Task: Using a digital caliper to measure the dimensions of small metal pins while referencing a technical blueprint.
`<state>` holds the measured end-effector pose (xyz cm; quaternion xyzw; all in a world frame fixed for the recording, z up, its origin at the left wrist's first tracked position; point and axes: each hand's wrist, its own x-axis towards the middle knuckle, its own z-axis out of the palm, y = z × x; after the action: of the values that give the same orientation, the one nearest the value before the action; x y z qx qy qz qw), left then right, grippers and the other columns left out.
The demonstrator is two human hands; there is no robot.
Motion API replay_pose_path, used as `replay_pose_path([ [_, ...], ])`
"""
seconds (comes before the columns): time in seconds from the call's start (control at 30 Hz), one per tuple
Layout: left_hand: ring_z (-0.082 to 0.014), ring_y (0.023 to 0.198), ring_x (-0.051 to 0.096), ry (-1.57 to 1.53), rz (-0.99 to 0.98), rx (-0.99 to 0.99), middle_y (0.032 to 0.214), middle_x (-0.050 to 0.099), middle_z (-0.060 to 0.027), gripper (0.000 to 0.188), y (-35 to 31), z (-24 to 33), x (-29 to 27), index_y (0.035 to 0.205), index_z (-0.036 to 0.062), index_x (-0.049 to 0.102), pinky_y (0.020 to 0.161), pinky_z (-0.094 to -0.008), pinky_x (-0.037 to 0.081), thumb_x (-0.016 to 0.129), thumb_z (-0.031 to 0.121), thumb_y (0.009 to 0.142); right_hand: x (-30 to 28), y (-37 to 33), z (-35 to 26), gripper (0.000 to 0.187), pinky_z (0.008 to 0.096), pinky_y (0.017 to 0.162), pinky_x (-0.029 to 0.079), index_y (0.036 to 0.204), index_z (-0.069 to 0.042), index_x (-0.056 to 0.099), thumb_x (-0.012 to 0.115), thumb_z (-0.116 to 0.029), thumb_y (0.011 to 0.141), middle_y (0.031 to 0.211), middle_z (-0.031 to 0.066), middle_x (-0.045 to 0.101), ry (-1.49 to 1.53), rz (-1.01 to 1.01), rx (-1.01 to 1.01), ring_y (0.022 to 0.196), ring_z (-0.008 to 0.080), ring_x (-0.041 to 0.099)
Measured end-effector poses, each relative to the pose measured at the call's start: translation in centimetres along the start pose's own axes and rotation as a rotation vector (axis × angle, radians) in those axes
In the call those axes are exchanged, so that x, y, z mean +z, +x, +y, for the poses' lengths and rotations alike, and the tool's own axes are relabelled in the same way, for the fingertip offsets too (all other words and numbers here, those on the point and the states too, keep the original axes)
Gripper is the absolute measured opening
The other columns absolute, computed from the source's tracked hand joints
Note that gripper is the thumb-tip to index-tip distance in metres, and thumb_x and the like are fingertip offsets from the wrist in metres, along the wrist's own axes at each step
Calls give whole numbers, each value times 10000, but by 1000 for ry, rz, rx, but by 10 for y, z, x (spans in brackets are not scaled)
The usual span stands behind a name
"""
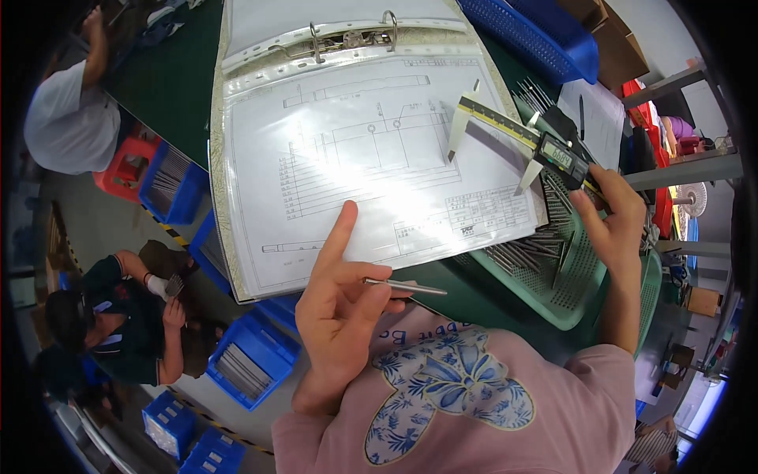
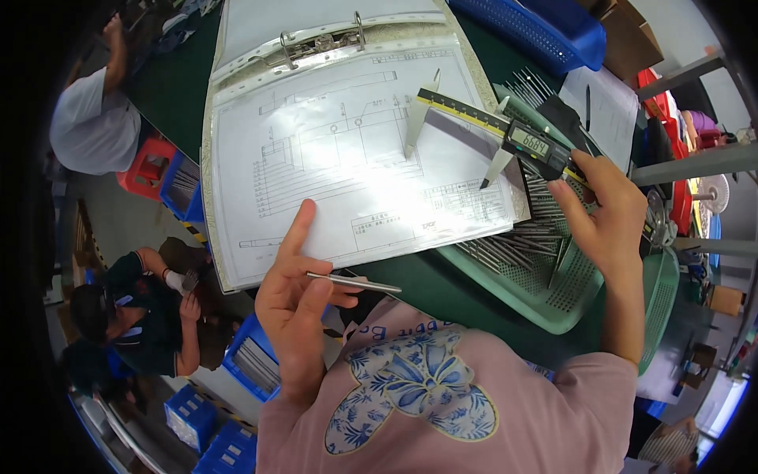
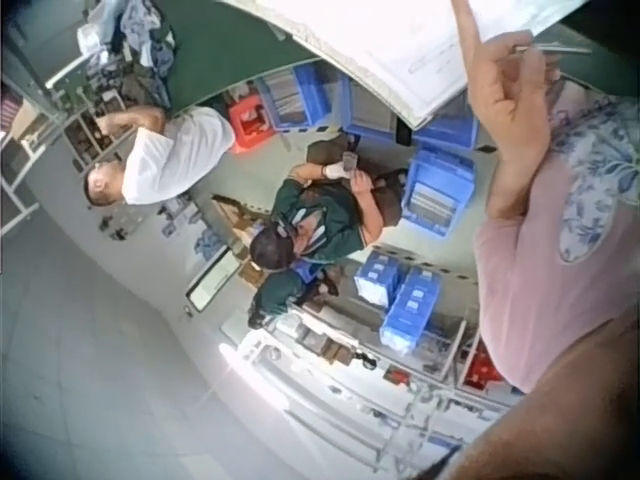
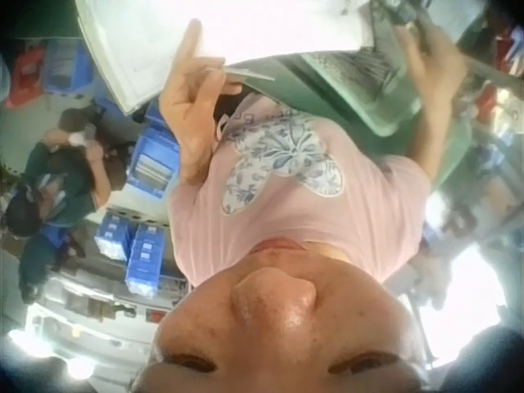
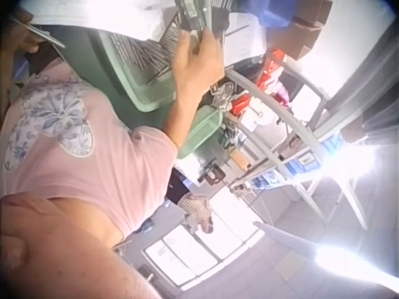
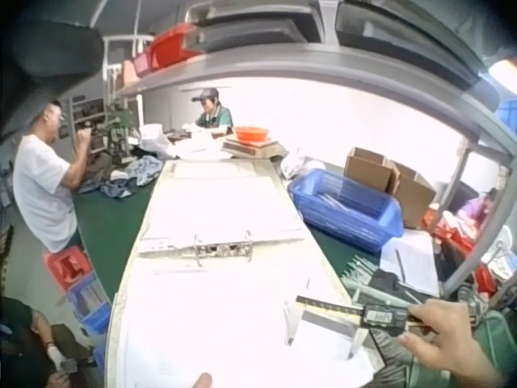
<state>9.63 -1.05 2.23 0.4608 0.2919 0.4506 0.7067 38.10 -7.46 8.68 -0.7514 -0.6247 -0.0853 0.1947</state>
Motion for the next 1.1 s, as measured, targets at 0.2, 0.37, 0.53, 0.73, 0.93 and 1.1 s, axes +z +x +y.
replay_pose_path([
  [0.2, -204, 835, 599, -19, -35, 2, 1338, 146, -269, 120, 3, 2, 3, 892, -68, 509, 621, -207, 507, 456, -68, 784, 3, -5, 7, 312, 249, 498, 399, 914, 35, 562, 656, -154, 685, 687, 100, 543, 30, -23, 30, 527, 161, 501],
  [0.37, -185, 830, 600, -4, -74, -9, 1346, 134, -258, 116, 6, 2, 3, 890, -70, 509, 604, -193, 502, 452, -64, 790, 4, -6, 5, 310, 249, 510, 406, 924, 40, 560, 652, -143, 691, 699, 107, 545, 26, -69, 43, 547, 166, 513],
  [0.53, -158, 820, 600, -23, -39, -23, 1351, 130, -248, 111, 6, 1, 2, 899, -60, 506, 582, -176, 491, 460, -39, 800, 7, -8, 8, 314, 251, 511, 403, 930, 41, 557, 649, -147, 696, 706, 109, 542, 28, -54, 13, 552, 166, 510],
  [0.73, -141, 793, 599, -21, -14, 20, 1355, 114, -248, 105, 5, -2, -1, 905, -44, 506, 573, -177, 491, 467, -18, 811, 8, -9, 12, 317, 250, 501, 386, 942, 36, 555, 645, -152, 703, 691, 98, 528, 22, -47, -12, 535, 162, 482],
  [0.93, -178, 789, 603, 41, 144, 70, 1253, 331, -264, 139, 6, 2, -9, 943, -58, 497, 613, -210, 514, 470, 14, 827, 9, -9, 14, 314, 247, 499, 375, 939, 37, 555, 644, -160, 712, 681, 90, 520, 6, -52, -4, 536, 148, 471],
  [1.1, -216, 808, 603, -132, 170, 29, 1012, 540, -208, 172, 5, 4, 5, 984, -59, 494, 651, -243, 521, 463, 28, 838, 4, -11, -6, 315, 204, 478, 338, 980, 44, 542, 612, -117, 719, 669, 68, 491, 325, -6, -46, 525, 114, 430],
])
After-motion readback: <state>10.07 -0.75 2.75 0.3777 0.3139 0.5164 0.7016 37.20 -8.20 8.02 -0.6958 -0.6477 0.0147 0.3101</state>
